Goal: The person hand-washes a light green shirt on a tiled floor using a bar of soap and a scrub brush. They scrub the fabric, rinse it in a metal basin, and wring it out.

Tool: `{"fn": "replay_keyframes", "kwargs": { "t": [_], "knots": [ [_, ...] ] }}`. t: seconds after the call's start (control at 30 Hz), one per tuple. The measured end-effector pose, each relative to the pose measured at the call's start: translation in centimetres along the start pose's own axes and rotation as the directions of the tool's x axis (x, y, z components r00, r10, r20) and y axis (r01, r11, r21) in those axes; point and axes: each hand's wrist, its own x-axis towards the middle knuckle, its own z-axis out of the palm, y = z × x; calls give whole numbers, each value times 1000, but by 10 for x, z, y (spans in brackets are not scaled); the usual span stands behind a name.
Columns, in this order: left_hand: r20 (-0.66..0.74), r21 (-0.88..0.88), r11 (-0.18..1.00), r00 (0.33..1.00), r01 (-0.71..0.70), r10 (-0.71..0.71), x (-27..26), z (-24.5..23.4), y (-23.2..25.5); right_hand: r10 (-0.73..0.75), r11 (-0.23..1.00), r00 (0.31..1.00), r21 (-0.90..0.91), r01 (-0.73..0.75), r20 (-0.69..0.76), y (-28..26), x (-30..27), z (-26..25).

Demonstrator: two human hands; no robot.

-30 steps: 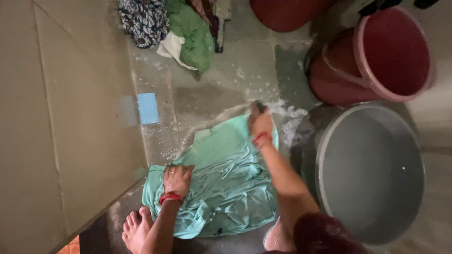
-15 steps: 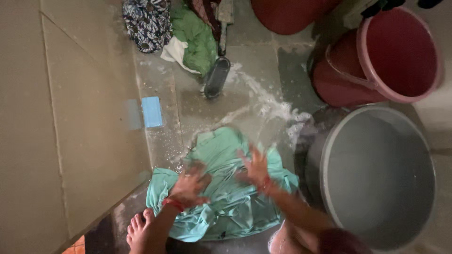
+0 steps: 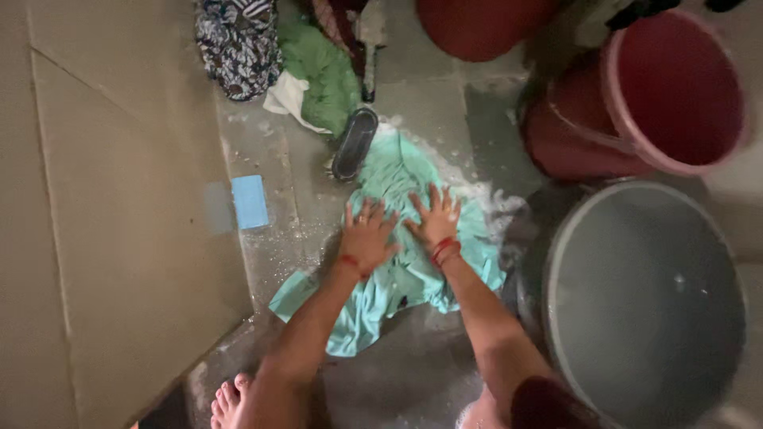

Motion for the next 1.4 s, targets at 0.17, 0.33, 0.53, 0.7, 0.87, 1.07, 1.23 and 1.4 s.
{"fn": "replay_keyframes", "kwargs": {
  "t": [0.17, 0.33, 0.53, 0.7, 0.87, 1.07, 1.23, 1.4],
  "knots": [
    [68, -167, 980, 991, -106, 118, -56, -15, 20, 71, 878, 891, 453, 157, -447, 41, 101, 34],
    [201, -236, 959, 958, -157, 207, 7, -14, 82, -21, 870, 925, 448, 205, -380, 14, 230, 53],
    [189, -236, 956, 957, -174, 220, 82, 38, 94, 269, 805, 961, 531, -263, 67, -42, 325, 58],
    [154, -283, 902, 913, -325, 378, 53, 56, 42, 88, 949, 985, 289, -128, 148, -36, 347, 85],
    [106, -279, 807, 818, -521, 565, 6, 27, -37, 294, 858, 946, 398, -324, 136, 0, 336, 80],
    [-229, -378, 922, 973, -81, -8, 13, -16, -68, 373, 842, 887, 302, -447, 272, 88, 228, 27],
    [206, -93, 914, 905, 396, -372, 41, -62, -21, 503, 807, 683, -6, -590, 530, 114, 21, 7],
    [366, -24, 971, 906, 237, -212, 1, -46, 45, 258, 906, 927, 264, -330, 274, 100, -92, 17]
  ]
}}
